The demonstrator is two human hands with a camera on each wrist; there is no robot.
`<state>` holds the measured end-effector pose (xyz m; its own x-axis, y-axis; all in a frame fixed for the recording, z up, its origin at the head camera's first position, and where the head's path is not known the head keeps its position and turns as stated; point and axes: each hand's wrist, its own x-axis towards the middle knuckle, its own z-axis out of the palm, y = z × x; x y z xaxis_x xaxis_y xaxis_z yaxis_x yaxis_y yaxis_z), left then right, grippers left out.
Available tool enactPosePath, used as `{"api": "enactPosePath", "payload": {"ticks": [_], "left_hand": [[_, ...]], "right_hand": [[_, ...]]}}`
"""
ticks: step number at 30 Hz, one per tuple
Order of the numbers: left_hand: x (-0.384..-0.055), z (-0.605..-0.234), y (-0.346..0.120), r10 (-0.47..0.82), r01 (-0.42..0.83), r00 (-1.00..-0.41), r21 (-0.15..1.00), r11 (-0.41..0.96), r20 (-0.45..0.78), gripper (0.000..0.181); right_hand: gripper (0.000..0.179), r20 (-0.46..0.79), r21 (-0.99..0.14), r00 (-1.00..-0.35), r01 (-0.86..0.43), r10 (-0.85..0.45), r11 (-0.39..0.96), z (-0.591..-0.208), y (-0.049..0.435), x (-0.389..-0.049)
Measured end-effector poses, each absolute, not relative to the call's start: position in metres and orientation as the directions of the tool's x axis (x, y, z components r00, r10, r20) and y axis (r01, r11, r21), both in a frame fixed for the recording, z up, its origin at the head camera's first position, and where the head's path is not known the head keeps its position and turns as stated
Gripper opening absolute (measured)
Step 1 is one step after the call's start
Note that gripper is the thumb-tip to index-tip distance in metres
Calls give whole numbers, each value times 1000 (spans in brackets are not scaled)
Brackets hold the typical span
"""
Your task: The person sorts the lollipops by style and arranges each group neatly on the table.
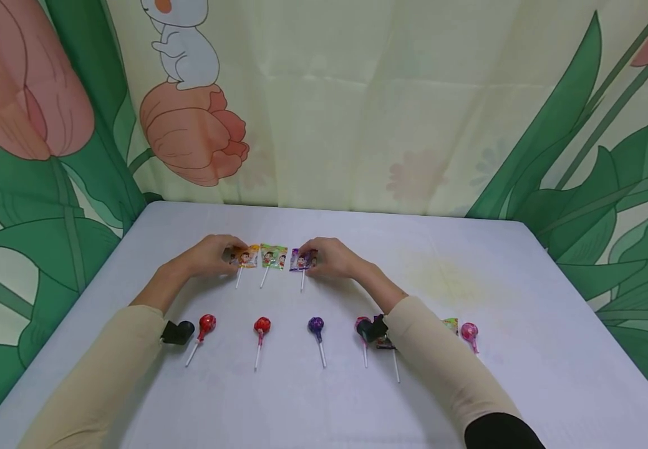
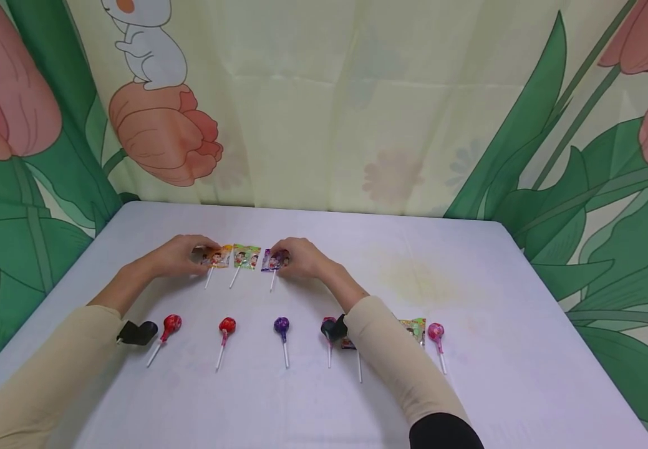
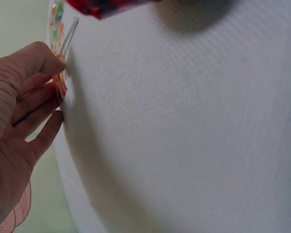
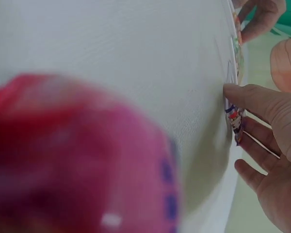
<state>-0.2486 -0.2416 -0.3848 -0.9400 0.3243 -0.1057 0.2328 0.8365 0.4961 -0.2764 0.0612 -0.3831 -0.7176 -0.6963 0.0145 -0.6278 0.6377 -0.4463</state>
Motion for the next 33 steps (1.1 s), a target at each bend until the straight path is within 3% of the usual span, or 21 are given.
{"api": "enactPosePath", "payload": {"ticks": [18, 33], "left_hand": [[-250, -386, -241, 317, 225, -941, 488, 843, -114, 54], [-249, -386, -241, 320, 231, -942, 498, 836, -100, 54]], "right_hand": [[44, -60, -425, -721, -607, -690, 671, -376, 56, -277], [46, -15, -419, -700, -644, -714, 640, -376, 65, -273]]}}
